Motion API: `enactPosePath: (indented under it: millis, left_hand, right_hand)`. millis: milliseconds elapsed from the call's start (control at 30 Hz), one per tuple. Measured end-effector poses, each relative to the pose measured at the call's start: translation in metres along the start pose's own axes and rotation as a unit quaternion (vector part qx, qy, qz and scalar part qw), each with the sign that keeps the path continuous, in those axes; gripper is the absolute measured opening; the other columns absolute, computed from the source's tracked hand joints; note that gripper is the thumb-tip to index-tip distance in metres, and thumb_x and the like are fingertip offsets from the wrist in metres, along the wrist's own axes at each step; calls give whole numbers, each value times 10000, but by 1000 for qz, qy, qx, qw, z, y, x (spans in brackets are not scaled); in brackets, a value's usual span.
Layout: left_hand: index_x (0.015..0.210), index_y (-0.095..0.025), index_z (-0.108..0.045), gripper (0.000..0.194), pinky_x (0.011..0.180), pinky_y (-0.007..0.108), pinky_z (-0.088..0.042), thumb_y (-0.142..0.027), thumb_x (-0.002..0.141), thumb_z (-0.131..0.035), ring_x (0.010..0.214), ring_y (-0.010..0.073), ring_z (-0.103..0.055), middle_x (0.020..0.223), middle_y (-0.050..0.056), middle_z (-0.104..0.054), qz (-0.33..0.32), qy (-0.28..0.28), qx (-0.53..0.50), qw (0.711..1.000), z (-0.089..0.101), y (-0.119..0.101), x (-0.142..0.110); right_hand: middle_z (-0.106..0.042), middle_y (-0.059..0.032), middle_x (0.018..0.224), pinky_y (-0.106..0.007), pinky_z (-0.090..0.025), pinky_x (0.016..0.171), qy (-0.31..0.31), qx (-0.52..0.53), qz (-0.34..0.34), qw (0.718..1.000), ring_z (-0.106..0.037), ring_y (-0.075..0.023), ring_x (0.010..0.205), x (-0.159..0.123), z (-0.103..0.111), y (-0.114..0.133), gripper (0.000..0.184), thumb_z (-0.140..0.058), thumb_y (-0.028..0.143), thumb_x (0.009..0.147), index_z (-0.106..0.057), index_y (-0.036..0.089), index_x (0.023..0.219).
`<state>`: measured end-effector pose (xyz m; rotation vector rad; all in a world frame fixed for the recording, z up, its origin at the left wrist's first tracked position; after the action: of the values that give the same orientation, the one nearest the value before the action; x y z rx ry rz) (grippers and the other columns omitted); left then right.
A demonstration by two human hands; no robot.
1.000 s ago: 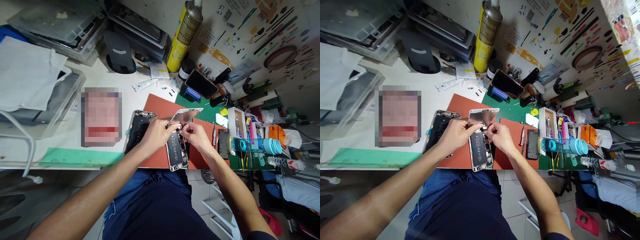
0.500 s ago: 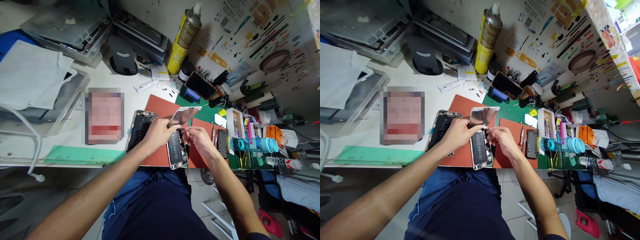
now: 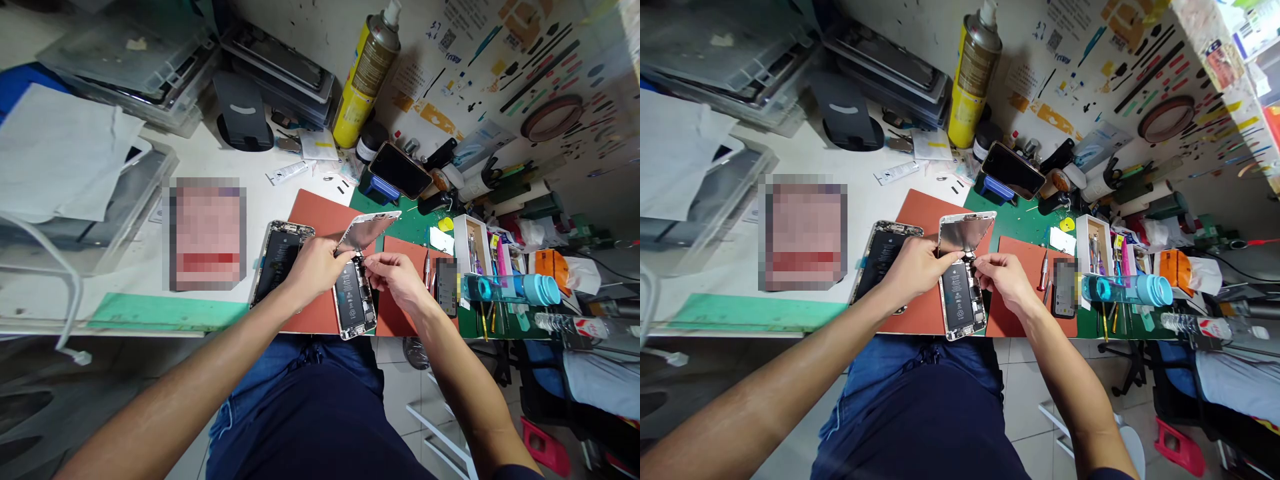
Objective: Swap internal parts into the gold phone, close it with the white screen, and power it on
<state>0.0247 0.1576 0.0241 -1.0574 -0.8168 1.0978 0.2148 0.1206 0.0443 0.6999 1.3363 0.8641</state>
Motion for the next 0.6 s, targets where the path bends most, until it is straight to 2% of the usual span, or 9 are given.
enactPosePath:
  millis: [333,600]
  left_hand:
    - [800,-173,-818,223,652,315,-418,-286,923,-670,668,166,-571,786,41,-796,22,16,1,1000,0,1,0]
    - [792,-169,-812,220,660,309,-439,-292,923,-685,709,175,-612,829,59,-811,24,14,-7,1000,0,2,0]
  right_hand:
    - [-669,-9,676,-254,-285,452,-15,18,-23,999,-549,-111,494,2,-5,8,295,-820,448,678,-706,188,757]
    - [-671,-13,662,-248,-243,433,-2,32,-42,999,-527,-107,479,7,-6,15,296,-862,405,651,-710,180,769]
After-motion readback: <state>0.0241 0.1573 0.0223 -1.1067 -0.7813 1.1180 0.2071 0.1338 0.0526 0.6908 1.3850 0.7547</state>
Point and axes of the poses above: each hand's wrist, its own x-axis towards the middle knuckle, its own z-axis out of the back of the hand, y = z × x, the point moved 2 cm from there along x, towards the middle knuckle
